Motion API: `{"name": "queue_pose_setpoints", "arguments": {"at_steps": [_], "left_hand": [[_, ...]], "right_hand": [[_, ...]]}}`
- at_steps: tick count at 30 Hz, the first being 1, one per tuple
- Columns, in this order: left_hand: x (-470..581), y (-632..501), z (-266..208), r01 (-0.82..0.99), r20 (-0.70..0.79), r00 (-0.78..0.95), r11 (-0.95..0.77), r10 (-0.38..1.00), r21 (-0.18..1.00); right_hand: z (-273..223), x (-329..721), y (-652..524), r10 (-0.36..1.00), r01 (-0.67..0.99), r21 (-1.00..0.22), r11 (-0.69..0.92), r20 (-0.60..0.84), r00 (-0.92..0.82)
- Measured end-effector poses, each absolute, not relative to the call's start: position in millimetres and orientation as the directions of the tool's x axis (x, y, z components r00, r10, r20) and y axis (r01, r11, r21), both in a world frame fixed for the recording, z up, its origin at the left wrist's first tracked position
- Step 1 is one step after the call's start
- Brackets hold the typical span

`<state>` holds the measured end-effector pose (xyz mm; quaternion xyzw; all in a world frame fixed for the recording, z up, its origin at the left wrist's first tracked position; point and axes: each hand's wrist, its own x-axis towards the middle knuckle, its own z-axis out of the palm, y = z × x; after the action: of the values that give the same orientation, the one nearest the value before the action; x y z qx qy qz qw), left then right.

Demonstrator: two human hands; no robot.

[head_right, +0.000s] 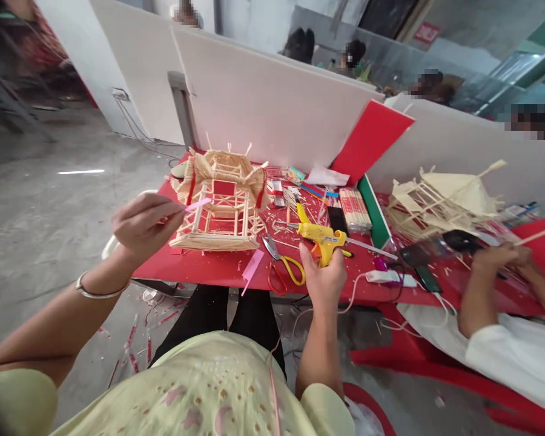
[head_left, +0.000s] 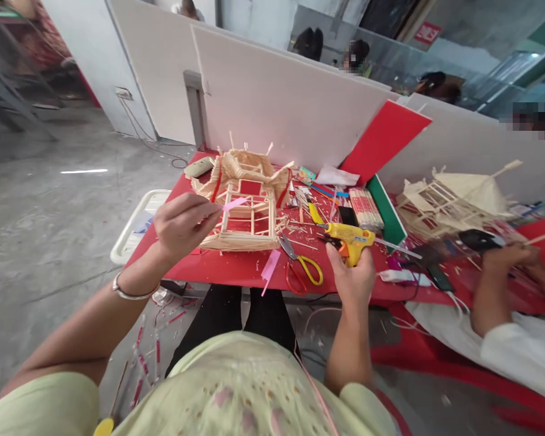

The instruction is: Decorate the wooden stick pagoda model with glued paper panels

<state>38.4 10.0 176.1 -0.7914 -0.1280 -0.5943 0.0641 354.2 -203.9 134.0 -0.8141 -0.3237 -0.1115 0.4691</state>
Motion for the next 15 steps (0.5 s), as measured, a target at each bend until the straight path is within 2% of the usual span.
{"name": "queue_pose_setpoints", "arguments": {"at_steps": [3,6,11,15], "left_hand": [[49,10,177,0.148,0.913,0.263,-0.949,0.311,0.280],[60,8,182,0.090,0.835,0.294,-0.883,0.466,0.461],[60,13,193,0.135,0.609,0.348,-0.681,0.713,0.720],[52,30,203,0.134,0.510,0.415,-0.605,0.753,0.785]], "right_hand": [[92,391,-237,0.498,0.580,-0.623,-0.525,0.328,0.803],[56,412,-251,0.504,0.569,-0.558,-0.605,0.284,0.815],[35,418,-244,0.462,0.583,-0.515,-0.629,0.355,0.812],[71,401,-229,0.503,0.714,-0.399,-0.575,0.515,0.694]]}}
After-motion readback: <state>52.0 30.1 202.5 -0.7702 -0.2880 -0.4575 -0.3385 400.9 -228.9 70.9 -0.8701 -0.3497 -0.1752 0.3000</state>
